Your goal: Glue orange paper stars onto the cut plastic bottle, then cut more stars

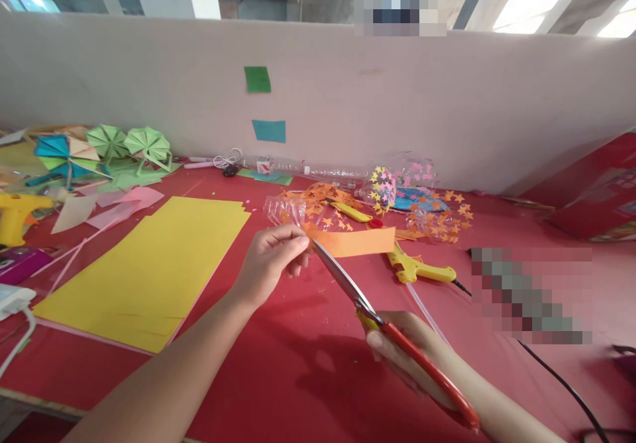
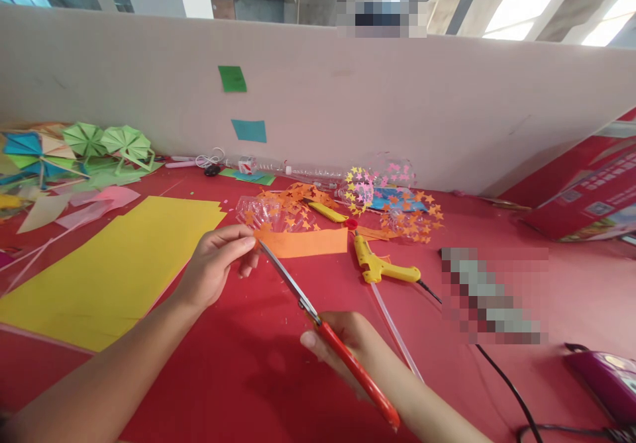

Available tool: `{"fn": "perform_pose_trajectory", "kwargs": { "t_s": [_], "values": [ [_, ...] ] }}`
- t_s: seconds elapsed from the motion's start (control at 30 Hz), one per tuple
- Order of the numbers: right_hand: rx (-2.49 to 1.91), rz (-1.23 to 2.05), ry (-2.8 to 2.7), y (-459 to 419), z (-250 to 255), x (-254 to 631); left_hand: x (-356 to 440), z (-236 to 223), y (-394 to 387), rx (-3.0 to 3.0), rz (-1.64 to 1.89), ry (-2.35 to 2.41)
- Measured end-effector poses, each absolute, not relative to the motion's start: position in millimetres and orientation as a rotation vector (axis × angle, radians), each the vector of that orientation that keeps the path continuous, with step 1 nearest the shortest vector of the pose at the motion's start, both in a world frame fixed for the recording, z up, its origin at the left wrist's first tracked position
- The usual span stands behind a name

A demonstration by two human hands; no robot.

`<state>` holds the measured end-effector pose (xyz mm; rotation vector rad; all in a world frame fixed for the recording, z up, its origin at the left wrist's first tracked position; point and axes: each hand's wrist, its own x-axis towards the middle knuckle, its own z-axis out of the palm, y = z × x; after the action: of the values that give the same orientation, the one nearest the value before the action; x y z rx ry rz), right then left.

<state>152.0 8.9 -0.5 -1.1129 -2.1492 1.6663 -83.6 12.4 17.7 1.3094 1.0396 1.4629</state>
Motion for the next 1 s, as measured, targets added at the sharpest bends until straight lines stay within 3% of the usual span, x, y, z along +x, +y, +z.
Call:
{"fn": "perform_pose_trajectory", "kwargs": {
  "t_s": [1.0],
  "values": [
    [-0.950,1.699,-2.158,5.9,-0.2,154.2,-70.9,20.4,2.2,1.496,1.537,1.158]
  ]
}}
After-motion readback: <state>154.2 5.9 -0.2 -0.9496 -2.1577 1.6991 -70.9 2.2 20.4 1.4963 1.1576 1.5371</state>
